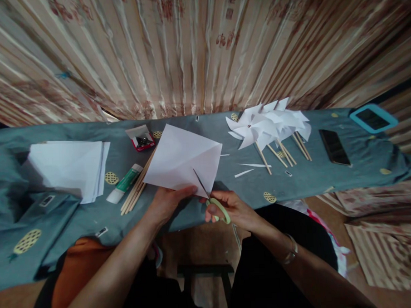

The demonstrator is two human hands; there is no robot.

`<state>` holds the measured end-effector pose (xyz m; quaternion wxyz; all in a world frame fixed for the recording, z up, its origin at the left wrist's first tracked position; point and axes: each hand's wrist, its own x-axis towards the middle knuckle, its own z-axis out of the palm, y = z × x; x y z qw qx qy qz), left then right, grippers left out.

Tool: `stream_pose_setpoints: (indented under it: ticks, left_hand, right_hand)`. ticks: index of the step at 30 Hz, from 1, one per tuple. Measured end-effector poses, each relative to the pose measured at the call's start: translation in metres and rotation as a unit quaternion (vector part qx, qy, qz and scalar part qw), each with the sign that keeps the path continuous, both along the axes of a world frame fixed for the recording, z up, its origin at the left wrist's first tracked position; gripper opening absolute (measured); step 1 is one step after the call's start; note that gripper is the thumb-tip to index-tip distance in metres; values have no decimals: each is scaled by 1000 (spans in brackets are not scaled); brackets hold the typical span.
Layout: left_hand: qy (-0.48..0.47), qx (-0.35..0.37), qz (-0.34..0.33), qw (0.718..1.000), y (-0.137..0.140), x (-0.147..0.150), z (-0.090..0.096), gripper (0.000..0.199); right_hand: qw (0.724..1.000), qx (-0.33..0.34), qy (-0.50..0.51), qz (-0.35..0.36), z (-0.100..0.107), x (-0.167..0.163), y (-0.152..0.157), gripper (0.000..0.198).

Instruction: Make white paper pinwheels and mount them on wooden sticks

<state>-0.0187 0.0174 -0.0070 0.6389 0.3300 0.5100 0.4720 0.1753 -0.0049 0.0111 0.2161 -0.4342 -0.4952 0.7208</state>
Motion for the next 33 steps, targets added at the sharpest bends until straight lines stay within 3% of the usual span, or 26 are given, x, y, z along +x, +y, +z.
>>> stream_pose_setpoints:
  ticks: [6,13,15,17,20,23,25,27,33]
  left_hand:
    - [-22,4,57,998,10,-10,11,37]
    - [-58,9,72,996,16,-20,15,59]
    - [-59,13,74,995,15,-19,15,63]
    - [-57,15,68,996,12,-16,13,65]
    - [-44,5,40,998,6,-11,9,60]
    - [-12,2,-9,1000,0,-5,5,51]
    - [18,9,-44,999,-3,-2,4,46]
    - [48,13,-70,996,-5,2,5,41]
    - [75,23,-77,994,-8,5,8,40]
  right_hand:
    - [997,-27,-28,68,3,15,6,65]
    - [992,-17,-27,121,13,54,24,56]
    - [997,26,-19,74,14,62,30,56]
    - [995,90,-18,-30,13,66,36,53]
    - [961,183,-36,-203,7,65,47,50]
    - [924,250,-60,-283,2,64,57,52]
    - [918,271,-79,-279,1,63,62,54]
    - [928,264,-84,-248,1,62,66,55]
    - [975,155,-46,-155,3,56,71,52]
